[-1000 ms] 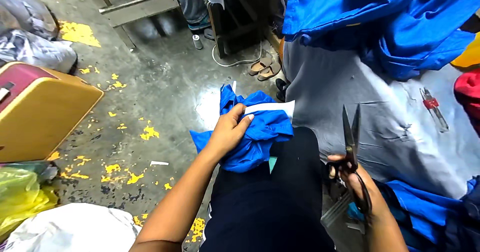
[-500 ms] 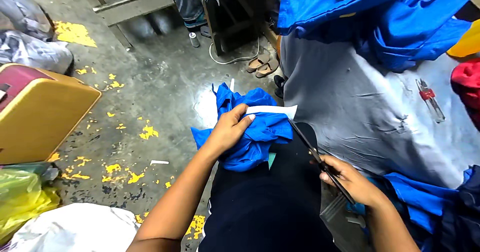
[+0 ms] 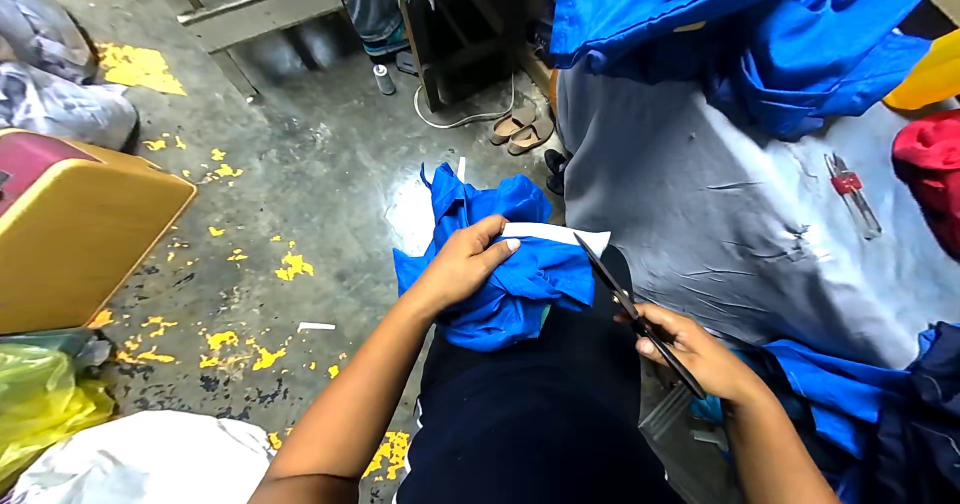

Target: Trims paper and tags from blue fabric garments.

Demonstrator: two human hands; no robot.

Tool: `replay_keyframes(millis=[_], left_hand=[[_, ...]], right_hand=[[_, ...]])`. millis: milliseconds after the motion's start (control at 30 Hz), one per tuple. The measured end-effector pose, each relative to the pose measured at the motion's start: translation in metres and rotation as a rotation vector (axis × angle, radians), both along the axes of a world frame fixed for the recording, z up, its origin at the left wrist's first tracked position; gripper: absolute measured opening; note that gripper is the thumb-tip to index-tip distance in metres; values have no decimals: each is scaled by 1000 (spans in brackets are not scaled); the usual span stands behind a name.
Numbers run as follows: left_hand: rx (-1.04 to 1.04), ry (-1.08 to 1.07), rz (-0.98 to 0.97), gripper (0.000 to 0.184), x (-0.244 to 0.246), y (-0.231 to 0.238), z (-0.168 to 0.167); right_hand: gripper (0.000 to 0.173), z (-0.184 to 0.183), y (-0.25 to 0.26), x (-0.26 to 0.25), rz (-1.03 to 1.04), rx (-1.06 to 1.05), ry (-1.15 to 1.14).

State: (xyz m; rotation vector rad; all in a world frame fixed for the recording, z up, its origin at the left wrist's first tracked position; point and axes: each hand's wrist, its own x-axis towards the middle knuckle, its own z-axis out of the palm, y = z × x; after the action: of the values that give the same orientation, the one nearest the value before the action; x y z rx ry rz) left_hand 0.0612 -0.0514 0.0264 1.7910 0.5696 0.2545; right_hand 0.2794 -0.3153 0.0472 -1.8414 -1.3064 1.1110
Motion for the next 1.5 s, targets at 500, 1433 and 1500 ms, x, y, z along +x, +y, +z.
replay_keyframes(millis=[500,1433,1500], left_hand=[[6,22,-101,18,5,-9,3],[219,-99,-171,25,2,1,2],[143,-116,-160,23,2,5,1]], right_hand=[[57,-26,16,-17,-54,228,243],[56,8,13,28,152,-170,126],[57,8,15,29,171,-176,143]])
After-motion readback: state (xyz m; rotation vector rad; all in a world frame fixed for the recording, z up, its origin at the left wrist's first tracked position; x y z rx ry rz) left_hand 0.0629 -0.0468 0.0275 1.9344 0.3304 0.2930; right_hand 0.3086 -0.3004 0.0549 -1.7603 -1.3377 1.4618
